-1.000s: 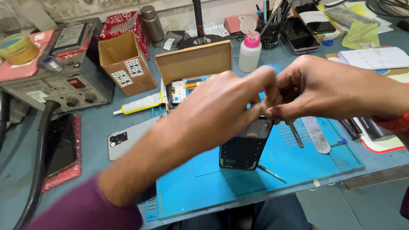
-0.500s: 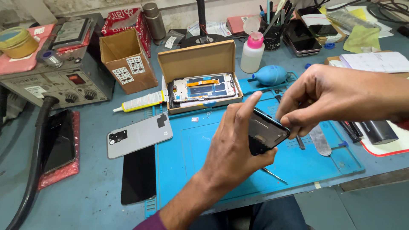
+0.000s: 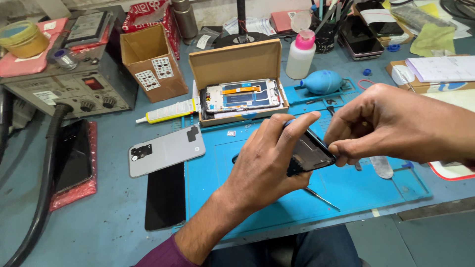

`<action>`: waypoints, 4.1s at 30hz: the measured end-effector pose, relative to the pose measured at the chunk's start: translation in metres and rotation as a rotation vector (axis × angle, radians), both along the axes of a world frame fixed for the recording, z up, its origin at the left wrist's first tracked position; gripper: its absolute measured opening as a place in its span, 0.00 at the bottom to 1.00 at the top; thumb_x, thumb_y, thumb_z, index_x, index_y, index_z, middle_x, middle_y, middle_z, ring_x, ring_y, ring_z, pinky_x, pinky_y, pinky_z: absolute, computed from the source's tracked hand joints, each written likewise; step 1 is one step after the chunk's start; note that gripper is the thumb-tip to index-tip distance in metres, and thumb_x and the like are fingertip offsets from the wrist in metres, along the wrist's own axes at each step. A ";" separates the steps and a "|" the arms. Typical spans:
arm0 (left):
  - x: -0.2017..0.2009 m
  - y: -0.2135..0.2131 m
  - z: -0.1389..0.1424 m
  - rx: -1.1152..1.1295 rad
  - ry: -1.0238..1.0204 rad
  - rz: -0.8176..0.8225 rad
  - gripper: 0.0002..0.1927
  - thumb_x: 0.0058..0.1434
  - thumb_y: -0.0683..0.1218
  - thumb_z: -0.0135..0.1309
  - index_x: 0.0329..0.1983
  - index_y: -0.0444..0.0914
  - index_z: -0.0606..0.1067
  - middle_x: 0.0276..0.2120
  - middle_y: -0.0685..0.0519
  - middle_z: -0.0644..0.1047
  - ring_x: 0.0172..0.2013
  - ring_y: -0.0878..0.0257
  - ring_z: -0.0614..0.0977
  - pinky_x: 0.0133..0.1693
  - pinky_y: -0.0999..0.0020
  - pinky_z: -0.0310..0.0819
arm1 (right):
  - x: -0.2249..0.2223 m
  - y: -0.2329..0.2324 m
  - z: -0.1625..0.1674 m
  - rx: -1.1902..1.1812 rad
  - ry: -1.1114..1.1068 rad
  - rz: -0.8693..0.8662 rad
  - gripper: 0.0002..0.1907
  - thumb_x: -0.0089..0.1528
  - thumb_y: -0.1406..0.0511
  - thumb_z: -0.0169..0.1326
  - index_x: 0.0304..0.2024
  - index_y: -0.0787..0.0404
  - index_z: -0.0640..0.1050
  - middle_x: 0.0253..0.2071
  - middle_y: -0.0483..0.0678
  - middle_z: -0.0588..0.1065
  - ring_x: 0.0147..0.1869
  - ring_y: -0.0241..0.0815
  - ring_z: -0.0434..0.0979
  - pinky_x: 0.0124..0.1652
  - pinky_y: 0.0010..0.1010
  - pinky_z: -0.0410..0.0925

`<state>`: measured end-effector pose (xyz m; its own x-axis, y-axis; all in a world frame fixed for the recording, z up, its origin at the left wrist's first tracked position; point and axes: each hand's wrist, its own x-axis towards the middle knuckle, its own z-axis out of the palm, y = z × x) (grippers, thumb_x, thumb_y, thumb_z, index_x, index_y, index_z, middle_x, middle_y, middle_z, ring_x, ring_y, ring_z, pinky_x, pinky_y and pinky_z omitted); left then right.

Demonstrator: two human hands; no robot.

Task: The person repairs a smartphone at a workbench. They use a screwdriver and pry tools to open the phone, remove the back cover, work along the frame edges with a pry bar, and manipulate the internal frame and components on a blue repair mat.

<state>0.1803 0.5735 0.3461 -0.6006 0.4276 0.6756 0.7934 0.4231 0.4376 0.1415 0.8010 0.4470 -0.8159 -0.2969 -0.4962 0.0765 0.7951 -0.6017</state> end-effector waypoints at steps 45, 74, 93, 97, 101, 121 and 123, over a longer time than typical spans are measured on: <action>-0.016 -0.043 -0.020 0.151 0.042 0.010 0.51 0.51 0.49 0.73 0.75 0.45 0.58 0.63 0.46 0.68 0.60 0.46 0.78 0.58 0.54 0.78 | 0.016 -0.031 -0.108 0.175 0.277 0.222 0.19 0.54 0.52 0.64 0.36 0.60 0.83 0.25 0.54 0.81 0.30 0.48 0.82 0.34 0.40 0.72; -0.012 -0.025 -0.017 0.002 0.087 -0.064 0.52 0.46 0.48 0.71 0.74 0.48 0.59 0.59 0.46 0.69 0.59 0.47 0.76 0.59 0.52 0.75 | 0.007 -0.009 -0.024 -0.176 0.035 0.013 0.12 0.58 0.64 0.63 0.43 0.61 0.84 0.27 0.49 0.81 0.25 0.37 0.77 0.25 0.31 0.72; -0.006 -0.020 -0.015 0.018 0.076 -0.087 0.49 0.48 0.47 0.70 0.73 0.50 0.60 0.55 0.48 0.71 0.54 0.49 0.78 0.53 0.56 0.75 | 0.010 -0.016 -0.012 -0.023 0.002 0.022 0.10 0.57 0.64 0.66 0.39 0.61 0.84 0.27 0.48 0.79 0.29 0.37 0.77 0.28 0.32 0.73; -0.004 -0.020 -0.015 0.031 0.088 -0.079 0.49 0.48 0.46 0.70 0.73 0.50 0.60 0.54 0.49 0.72 0.53 0.50 0.78 0.52 0.56 0.75 | 0.012 -0.020 -0.008 0.028 0.017 0.008 0.09 0.56 0.65 0.66 0.38 0.62 0.84 0.28 0.48 0.78 0.30 0.36 0.76 0.29 0.33 0.72; -0.003 -0.020 -0.014 0.019 0.084 -0.082 0.49 0.47 0.46 0.70 0.73 0.49 0.61 0.53 0.48 0.71 0.53 0.49 0.78 0.52 0.56 0.75 | 0.017 -0.029 0.001 0.100 0.044 0.024 0.07 0.57 0.66 0.66 0.37 0.62 0.84 0.29 0.47 0.77 0.30 0.35 0.72 0.29 0.33 0.71; -0.005 -0.011 -0.012 0.001 0.075 -0.027 0.49 0.44 0.45 0.72 0.70 0.49 0.63 0.52 0.49 0.72 0.51 0.49 0.78 0.51 0.53 0.75 | 0.028 -0.030 0.000 0.246 0.254 0.064 0.11 0.55 0.64 0.64 0.39 0.58 0.78 0.34 0.46 0.77 0.36 0.41 0.77 0.39 0.34 0.75; -0.005 -0.011 -0.012 0.009 0.064 -0.035 0.49 0.44 0.45 0.72 0.70 0.50 0.63 0.51 0.49 0.73 0.51 0.49 0.78 0.50 0.53 0.75 | 0.030 -0.032 0.003 0.334 0.212 0.045 0.14 0.57 0.65 0.63 0.46 0.55 0.77 0.36 0.45 0.80 0.37 0.42 0.79 0.40 0.35 0.75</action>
<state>0.1752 0.5624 0.3341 -0.5410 0.4415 0.7158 0.8340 0.3911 0.3891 0.1712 0.7692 0.4498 -0.9006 -0.1854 -0.3932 -0.0612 0.9495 -0.3076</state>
